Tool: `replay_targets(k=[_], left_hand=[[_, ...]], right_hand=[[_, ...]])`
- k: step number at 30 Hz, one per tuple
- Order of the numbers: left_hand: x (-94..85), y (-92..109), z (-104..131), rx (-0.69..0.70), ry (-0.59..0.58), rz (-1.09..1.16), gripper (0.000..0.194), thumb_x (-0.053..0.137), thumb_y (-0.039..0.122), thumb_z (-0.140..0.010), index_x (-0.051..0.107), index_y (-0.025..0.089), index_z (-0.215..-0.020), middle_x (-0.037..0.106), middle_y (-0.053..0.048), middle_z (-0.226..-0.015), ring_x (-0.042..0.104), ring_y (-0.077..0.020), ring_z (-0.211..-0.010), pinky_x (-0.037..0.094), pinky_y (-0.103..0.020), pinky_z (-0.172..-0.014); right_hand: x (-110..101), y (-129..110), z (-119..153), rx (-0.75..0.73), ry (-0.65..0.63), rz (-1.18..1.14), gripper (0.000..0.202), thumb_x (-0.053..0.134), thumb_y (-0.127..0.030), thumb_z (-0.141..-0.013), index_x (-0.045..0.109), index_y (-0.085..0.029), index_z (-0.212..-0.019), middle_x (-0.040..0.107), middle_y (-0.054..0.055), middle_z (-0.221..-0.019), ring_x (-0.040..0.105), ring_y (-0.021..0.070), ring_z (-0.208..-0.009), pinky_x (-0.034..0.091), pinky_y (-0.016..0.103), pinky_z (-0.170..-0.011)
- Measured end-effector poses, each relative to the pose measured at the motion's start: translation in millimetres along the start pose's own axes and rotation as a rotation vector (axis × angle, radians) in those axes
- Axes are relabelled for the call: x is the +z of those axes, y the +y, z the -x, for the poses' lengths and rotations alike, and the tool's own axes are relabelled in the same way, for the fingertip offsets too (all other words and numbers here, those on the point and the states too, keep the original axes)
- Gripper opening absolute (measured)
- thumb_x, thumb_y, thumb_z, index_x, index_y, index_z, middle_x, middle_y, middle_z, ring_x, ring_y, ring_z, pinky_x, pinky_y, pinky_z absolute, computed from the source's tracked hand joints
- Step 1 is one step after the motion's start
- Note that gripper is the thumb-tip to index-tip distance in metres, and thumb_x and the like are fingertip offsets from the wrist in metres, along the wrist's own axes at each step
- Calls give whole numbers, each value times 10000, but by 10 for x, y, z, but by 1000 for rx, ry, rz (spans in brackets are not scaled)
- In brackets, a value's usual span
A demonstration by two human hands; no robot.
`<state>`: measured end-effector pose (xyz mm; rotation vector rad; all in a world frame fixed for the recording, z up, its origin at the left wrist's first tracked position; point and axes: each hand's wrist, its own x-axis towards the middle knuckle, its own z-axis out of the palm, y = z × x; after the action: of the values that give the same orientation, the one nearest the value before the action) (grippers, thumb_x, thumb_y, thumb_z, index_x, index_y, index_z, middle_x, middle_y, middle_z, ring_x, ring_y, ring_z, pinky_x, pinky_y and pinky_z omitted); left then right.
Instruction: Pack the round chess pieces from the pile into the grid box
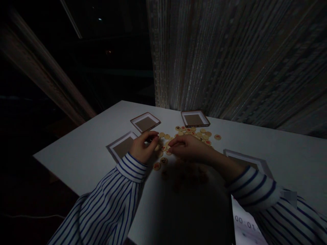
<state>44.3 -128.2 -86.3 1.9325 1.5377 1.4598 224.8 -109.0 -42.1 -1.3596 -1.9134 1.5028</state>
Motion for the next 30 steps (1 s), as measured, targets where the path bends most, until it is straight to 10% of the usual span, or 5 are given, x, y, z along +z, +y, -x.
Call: replay_targets(k=[30], left_hand=[[24,71,61,263,-199,19,240,672,264,-711,611,174,-925,639,-54,-853,597,-146,-749,501,-303,-690]], right_hand=[[-18,43,-2,-51,12,-78,392,590,-460,-685,633,-149,-919,518,-34,-554,397,84,-478,260,237,-453]])
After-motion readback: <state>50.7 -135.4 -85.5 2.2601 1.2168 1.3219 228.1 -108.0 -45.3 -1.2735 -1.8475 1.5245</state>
